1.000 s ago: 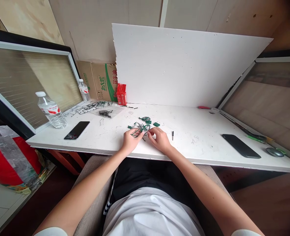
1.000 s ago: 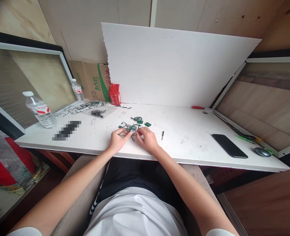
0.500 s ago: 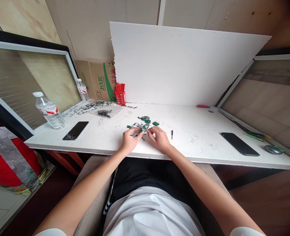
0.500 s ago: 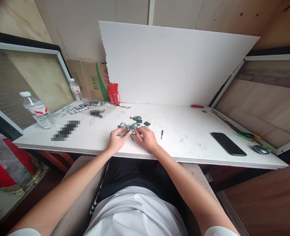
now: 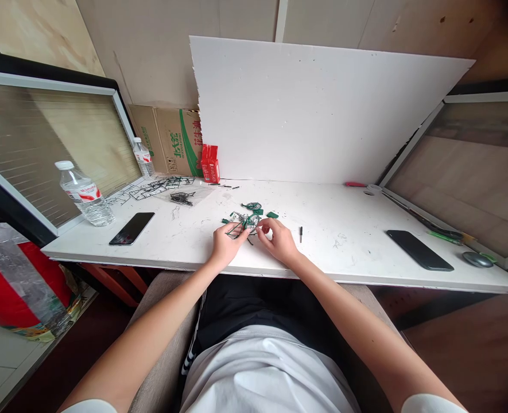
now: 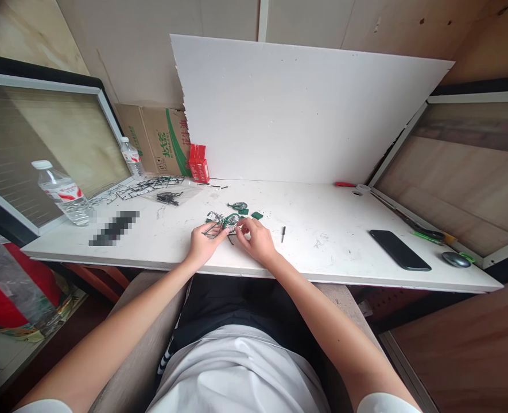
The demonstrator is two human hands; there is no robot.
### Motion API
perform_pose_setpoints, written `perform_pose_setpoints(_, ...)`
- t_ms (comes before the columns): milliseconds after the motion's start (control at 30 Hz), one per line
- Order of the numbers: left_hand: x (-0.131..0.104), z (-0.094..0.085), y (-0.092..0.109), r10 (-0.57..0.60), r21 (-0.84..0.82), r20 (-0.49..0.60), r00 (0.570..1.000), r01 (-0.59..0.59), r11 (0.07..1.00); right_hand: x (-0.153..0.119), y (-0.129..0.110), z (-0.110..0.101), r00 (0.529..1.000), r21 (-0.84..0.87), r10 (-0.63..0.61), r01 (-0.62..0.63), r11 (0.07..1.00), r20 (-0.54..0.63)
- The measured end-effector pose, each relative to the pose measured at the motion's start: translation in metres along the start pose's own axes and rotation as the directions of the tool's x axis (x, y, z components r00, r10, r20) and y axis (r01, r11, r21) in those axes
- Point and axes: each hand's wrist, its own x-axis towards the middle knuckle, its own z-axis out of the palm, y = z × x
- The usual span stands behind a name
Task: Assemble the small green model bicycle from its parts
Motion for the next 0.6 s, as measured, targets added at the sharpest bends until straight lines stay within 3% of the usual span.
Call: perform_pose_setpoints(600, -0.0004, 0.0017, 0.0007, 0.0, -0.027, 0.037, 0.999, 0.001, 1.0, 0.0, 0.0045, 0.0053, 1.0, -0.181, 0.015, -0.017, 0.983, -0.008)
